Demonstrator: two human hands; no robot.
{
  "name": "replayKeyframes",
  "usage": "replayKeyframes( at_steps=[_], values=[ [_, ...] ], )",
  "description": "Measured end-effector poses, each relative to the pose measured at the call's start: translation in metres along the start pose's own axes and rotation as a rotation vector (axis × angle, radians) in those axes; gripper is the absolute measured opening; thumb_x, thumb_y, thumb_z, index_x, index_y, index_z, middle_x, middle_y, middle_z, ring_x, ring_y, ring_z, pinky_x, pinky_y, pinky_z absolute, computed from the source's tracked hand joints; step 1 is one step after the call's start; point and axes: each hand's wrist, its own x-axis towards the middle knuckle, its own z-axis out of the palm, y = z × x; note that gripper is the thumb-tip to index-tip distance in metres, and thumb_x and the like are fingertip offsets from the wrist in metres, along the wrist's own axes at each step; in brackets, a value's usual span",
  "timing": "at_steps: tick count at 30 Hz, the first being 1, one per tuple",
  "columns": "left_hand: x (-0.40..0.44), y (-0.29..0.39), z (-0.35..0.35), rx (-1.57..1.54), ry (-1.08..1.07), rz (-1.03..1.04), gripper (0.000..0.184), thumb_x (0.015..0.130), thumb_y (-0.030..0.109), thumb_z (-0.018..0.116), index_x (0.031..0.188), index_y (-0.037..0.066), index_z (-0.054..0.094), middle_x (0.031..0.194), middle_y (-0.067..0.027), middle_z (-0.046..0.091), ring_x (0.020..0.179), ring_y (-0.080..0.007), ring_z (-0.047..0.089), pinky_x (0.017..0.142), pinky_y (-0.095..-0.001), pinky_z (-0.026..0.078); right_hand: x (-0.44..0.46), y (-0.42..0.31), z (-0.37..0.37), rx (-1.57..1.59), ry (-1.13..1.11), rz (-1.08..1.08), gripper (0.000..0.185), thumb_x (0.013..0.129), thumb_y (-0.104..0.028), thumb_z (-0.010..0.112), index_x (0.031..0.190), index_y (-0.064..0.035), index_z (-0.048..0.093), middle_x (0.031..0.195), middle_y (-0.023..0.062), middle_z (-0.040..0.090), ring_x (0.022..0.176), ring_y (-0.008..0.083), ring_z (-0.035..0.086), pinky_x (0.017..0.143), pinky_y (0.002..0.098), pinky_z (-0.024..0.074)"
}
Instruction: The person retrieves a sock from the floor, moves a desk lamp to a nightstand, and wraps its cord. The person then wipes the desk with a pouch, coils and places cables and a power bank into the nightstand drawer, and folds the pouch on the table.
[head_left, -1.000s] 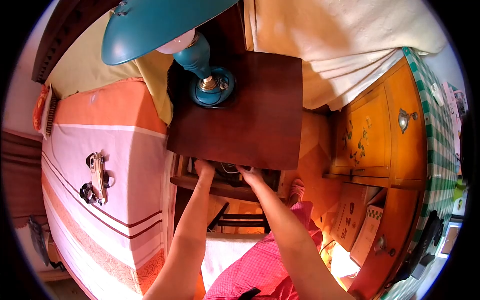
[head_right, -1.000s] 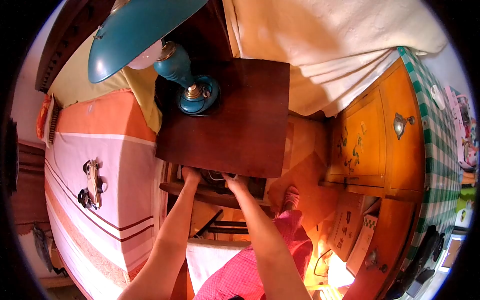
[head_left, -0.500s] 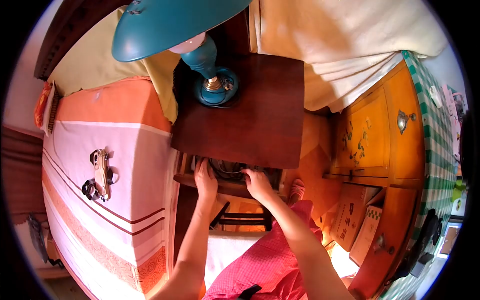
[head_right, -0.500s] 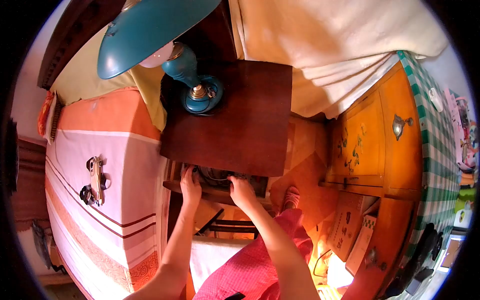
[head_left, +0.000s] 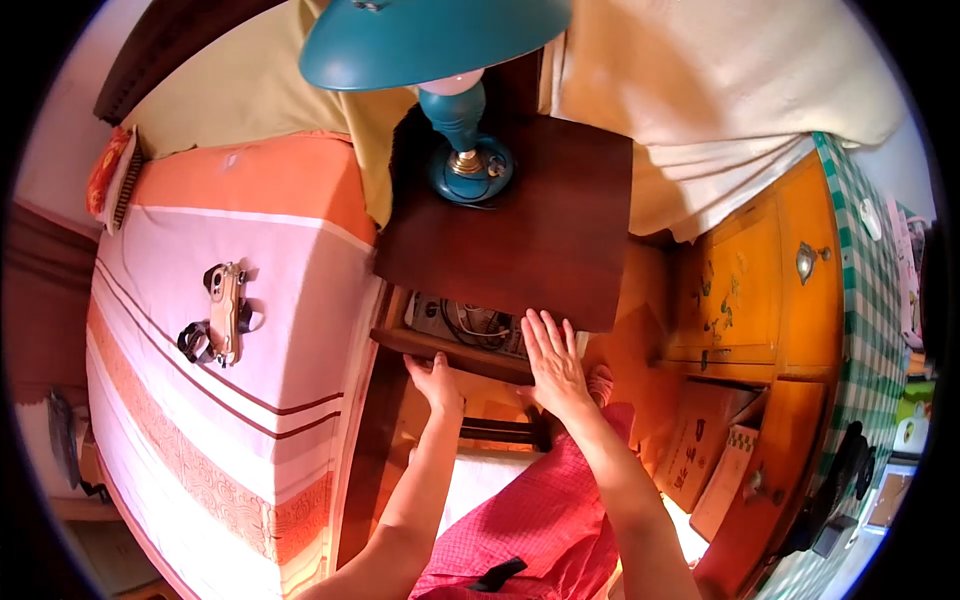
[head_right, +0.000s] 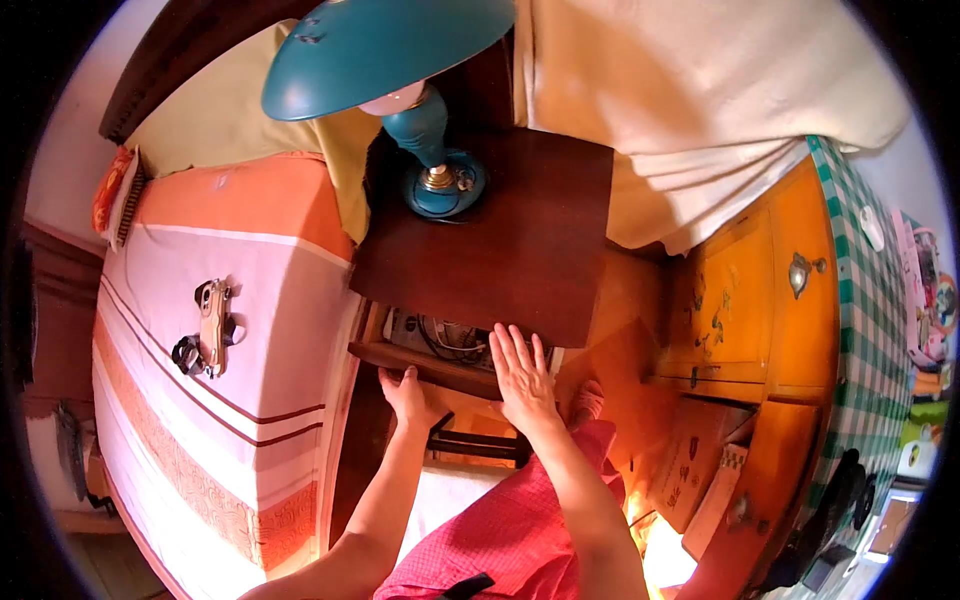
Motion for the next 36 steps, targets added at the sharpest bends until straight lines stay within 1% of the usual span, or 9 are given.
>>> replayKeyframes(
  at_steps=[9, 15, 16, 17, 21, 27, 29, 33, 36],
  values=[
    [0.003, 0.008, 0.009, -0.059, 0.032, -0.069, 0.064, 0.090, 0.006, 0.046, 0.144, 0.005, 0.011, 0.142, -0.0147, 0.028, 0.123, -0.0258, 0.037, 0.102, -0.0343, 0.029, 0.002, 0.003, -0.004, 0.069, -0.021, -0.014, 0.101, 0.057, -0.023, 0.080, 0.138, 0.0010, 0.024, 0.144, 0.0137, 0.026, 0.133, 0.0294, 0.024, 0.110, 0.0452, 0.0201],
    [0.019, 0.022, 0.039, -0.052, 0.016, -0.100, 0.063, 0.092, 0.019, 0.047, 0.144, 0.008, 0.013, 0.139, -0.0122, 0.031, 0.120, -0.0241, 0.039, 0.096, -0.0347, 0.034, 0.017, 0.013, 0.005, -0.077, 0.159, -0.036, 0.053, 0.077, -0.004, 0.052, 0.129, -0.0015, 0.041, 0.125, 0.0113, 0.044, 0.113, 0.0256, 0.045, 0.099, 0.0401, 0.0354],
    [0.024, 0.022, 0.041, -0.049, 0.031, -0.105, 0.060, 0.092, 0.020, 0.047, 0.143, 0.011, 0.017, 0.134, -0.0095, 0.037, 0.114, -0.0219, 0.044, 0.090, -0.0335, 0.039, 0.018, 0.014, 0.005, -0.082, 0.162, -0.029, 0.053, 0.077, -0.004, 0.052, 0.129, -0.0015, 0.041, 0.125, 0.0113, 0.044, 0.113, 0.0256, 0.045, 0.099, 0.0401, 0.0354],
    [0.027, 0.022, 0.041, -0.044, -0.063, -0.103, 0.068, 0.093, 0.029, 0.046, 0.144, 0.007, 0.008, 0.146, -0.0162, 0.021, 0.130, -0.0285, 0.030, 0.103, -0.0368, 0.029, 0.021, 0.016, 0.005, -0.079, 0.173, -0.038, 0.052, 0.076, -0.004, 0.054, 0.127, -0.0025, 0.043, 0.123, 0.0111, 0.044, 0.111, 0.0249, 0.046, 0.097, 0.0399, 0.0365],
    [0.032, 0.032, 0.059, -0.043, -0.049, -0.093, 0.069, 0.093, 0.031, 0.046, 0.144, 0.006, 0.008, 0.146, -0.0159, 0.022, 0.129, -0.0288, 0.032, 0.103, -0.0362, 0.029, 0.030, 0.021, 0.010, -0.122, 0.215, -0.044, 0.047, 0.074, -0.005, 0.057, 0.120, -0.0068, 0.048, 0.117, 0.0103, 0.046, 0.104, 0.0229, 0.048, 0.090, 0.0384, 0.0394],
    [0.052, 0.031, 0.071, -0.131, -0.158, -0.129, 0.067, 0.091, 0.038, 0.051, 0.142, 0.009, 0.018, 0.141, -0.0106, 0.031, 0.125, -0.0274, 0.035, 0.094, -0.0444, 0.041, 0.050, 0.027, 0.011, -0.053, 0.353, 0.010, 0.028, 0.073, -0.003, 0.057, 0.100, -0.0089, 0.052, 0.091, 0.0079, 0.048, 0.086, 0.0225, 0.050, 0.071, 0.0356, 0.0425],
    [0.055, 0.030, 0.064, -0.092, -0.192, -0.125, 0.070, 0.089, 0.040, 0.053, 0.142, 0.010, 0.018, 0.142, -0.0106, 0.028, 0.124, -0.0287, 0.036, 0.094, -0.0425, 0.042, 0.049, 0.024, -0.006, 0.026, 0.223, 0.077, 0.030, 0.076, -0.008, 0.059, 0.105, -0.0082, 0.049, 0.093, 0.0082, 0.051, 0.088, 0.0238, 0.053, 0.074, 0.0361, 0.0429],
    [0.015, 0.035, 0.069, 0.026, -0.127, -0.152, 0.071, 0.090, 0.031, 0.050, 0.143, 0.010, 0.007, 0.144, -0.0125, 0.023, 0.128, -0.0277, 0.031, 0.100, -0.0456, 0.035, 0.018, 0.025, -0.026, 0.116, 0.311, 0.101, 0.040, 0.080, -0.013, 0.060, 0.117, -0.0076, 0.046, 0.094, 0.0097, 0.055, 0.089, 0.0235, 0.054, 0.077, 0.0358, 0.0430],
    [-0.030, 0.021, 0.069, 0.094, -0.210, 0.009, 0.057, 0.093, 0.025, 0.044, 0.140, 0.009, 0.016, 0.136, -0.0144, 0.030, 0.123, -0.0259, 0.035, 0.100, -0.0422, 0.034, -0.019, 0.029, -0.060, 0.197, 0.466, 0.192, 0.032, 0.080, -0.009, 0.058, 0.110, -0.0083, 0.051, 0.095, 0.0094, 0.056, 0.088, 0.0256, 0.054, 0.077, 0.0357, 0.0432]
  ],
)
